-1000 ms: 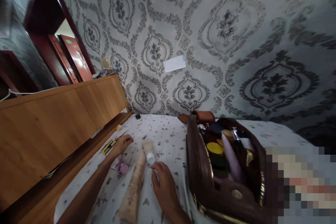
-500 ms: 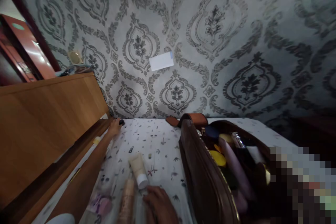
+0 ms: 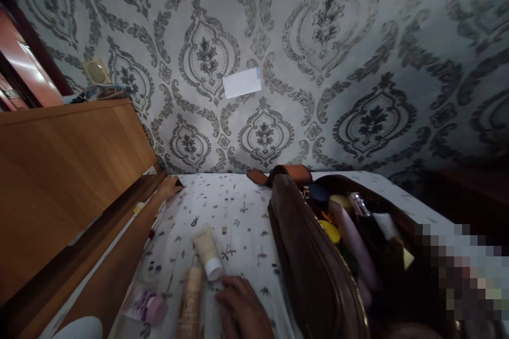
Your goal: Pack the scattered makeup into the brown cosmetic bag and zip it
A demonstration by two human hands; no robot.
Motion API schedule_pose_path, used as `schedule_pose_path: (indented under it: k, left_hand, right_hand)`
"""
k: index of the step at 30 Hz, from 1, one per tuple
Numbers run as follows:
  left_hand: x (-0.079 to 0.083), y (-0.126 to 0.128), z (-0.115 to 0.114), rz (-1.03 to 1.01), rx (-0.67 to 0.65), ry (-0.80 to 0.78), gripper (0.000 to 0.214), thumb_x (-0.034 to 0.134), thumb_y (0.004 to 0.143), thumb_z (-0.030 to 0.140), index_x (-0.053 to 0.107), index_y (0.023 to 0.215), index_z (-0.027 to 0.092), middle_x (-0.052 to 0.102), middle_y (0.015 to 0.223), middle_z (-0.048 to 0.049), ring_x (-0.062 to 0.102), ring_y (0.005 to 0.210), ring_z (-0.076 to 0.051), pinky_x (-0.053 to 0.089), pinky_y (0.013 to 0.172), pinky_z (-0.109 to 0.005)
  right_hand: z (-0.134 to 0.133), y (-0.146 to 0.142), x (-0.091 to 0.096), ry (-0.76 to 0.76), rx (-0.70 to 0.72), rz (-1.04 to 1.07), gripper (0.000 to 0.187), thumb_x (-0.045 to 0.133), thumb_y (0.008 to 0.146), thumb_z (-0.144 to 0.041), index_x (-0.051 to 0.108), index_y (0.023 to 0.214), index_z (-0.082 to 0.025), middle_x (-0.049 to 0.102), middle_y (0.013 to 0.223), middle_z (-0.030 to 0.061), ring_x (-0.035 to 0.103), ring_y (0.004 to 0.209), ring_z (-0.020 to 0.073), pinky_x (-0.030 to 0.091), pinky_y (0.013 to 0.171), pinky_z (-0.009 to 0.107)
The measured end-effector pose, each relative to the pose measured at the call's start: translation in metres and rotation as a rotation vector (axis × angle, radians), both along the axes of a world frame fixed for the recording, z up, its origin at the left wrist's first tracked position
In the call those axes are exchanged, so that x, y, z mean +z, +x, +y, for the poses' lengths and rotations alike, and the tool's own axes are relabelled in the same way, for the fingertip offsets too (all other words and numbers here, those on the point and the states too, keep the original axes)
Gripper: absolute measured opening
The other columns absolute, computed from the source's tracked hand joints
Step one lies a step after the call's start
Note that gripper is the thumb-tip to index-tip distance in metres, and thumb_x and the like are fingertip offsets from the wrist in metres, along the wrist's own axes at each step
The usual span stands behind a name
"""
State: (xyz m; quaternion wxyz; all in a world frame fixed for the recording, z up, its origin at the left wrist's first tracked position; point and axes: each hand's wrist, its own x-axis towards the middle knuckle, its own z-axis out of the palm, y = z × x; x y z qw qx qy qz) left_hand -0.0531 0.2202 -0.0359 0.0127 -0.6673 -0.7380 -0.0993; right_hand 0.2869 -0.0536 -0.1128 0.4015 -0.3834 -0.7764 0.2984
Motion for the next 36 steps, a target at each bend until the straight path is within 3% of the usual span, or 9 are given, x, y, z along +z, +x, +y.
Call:
schedule_pose_path:
  k: [7,11,14,17,20,22,25,32,36]
  left_hand:
    - [0.009,0.015,-0.065,-0.057,-0.252,-0.059,0.031,0.064,0.081,0.041,0.068,0.103,0.02,0.067,0.098,-0.0068,0.062,0.092,-0.024,0.046,0.081,-0.03]
    - [0.004,0.03,-0.115,-0.091,-0.406,-0.105,0.033,0.067,0.079,0.04,0.07,0.107,0.023,0.067,0.103,-0.0046,0.062,0.096,-0.023,0.046,0.085,-0.028]
    - [0.005,0.034,-0.136,-0.104,-0.447,-0.143,0.043,0.072,0.076,0.041,0.067,0.117,0.028,0.067,0.109,-0.0017,0.063,0.097,-0.021,0.047,0.085,-0.026]
    - [0.015,0.02,-0.137,-0.093,-0.395,-0.147,0.041,0.062,0.088,0.039,0.061,0.127,0.028,0.07,0.106,0.0,0.065,0.093,-0.017,0.049,0.084,-0.025]
    - [0.027,-0.011,-0.13,-0.03,-0.222,-0.069,0.034,0.05,0.095,0.024,0.061,0.126,0.018,0.066,0.12,-0.0102,0.06,0.111,-0.023,0.046,0.096,-0.034]
    - [0.031,-0.033,-0.128,0.016,-0.103,-0.03,0.03,0.053,0.093,0.019,0.063,0.12,0.013,0.059,0.132,-0.0168,0.052,0.124,-0.03,0.041,0.104,-0.045]
    - [0.028,-0.056,-0.129,0.026,-0.011,-0.029,0.028,0.061,0.092,0.027,0.063,0.118,0.015,0.057,0.135,-0.0134,0.051,0.126,-0.03,0.04,0.107,-0.054]
    - [0.032,-0.066,-0.136,-0.263,-0.03,0.074,0.029,0.066,0.084,0.018,0.063,0.112,0.013,0.063,0.121,-0.0153,0.051,0.124,-0.032,0.04,0.105,-0.05]
    - [0.038,-0.054,-0.154,-0.574,-0.16,0.091,0.037,0.065,0.082,0.032,0.058,0.114,0.015,0.067,0.107,-0.0086,0.065,0.099,-0.024,0.054,0.079,-0.033]
  right_hand:
    - [-0.007,-0.006,0.01,-0.008,-0.048,0.054,0.025,0.044,0.093,-0.026,0.069,0.097,-0.025,0.069,0.116,0.013,0.066,0.11,0.0246,0.056,0.092,0.038]
    - [-0.007,-0.008,0.014,-0.009,-0.058,0.061,0.027,0.044,0.093,-0.029,0.071,0.094,-0.024,0.07,0.112,0.0132,0.067,0.108,0.0256,0.057,0.091,0.04]
    - [-0.005,-0.007,0.014,0.003,-0.057,0.068,0.026,0.046,0.092,-0.029,0.072,0.094,-0.025,0.07,0.113,0.013,0.068,0.108,0.0262,0.057,0.091,0.04]
    - [-0.004,-0.005,0.01,0.012,-0.054,0.049,0.025,0.048,0.093,-0.029,0.072,0.098,-0.024,0.07,0.116,0.0131,0.068,0.11,0.0262,0.058,0.092,0.041]
    - [-0.004,-0.004,0.006,0.044,-0.047,0.031,0.025,0.048,0.094,-0.029,0.072,0.1,-0.023,0.069,0.118,0.0134,0.068,0.111,0.0257,0.058,0.092,0.04]
    - [-0.003,-0.005,0.005,0.076,-0.045,0.038,0.025,0.049,0.094,-0.028,0.072,0.101,-0.023,0.07,0.117,0.0133,0.068,0.11,0.0255,0.059,0.091,0.039]
    - [-0.004,-0.006,0.008,0.105,-0.059,0.053,0.024,0.049,0.093,-0.027,0.072,0.099,-0.023,0.071,0.114,0.0134,0.07,0.106,0.0256,0.06,0.089,0.039]
    - [-0.005,-0.006,0.018,0.059,-0.048,0.042,0.025,0.048,0.092,-0.027,0.072,0.096,-0.022,0.071,0.112,0.014,0.07,0.106,0.0265,0.059,0.09,0.041]
    - [-0.004,-0.007,0.013,0.07,-0.05,0.05,0.026,0.048,0.092,-0.028,0.072,0.096,-0.022,0.071,0.112,0.0144,0.069,0.106,0.026,0.058,0.091,0.041]
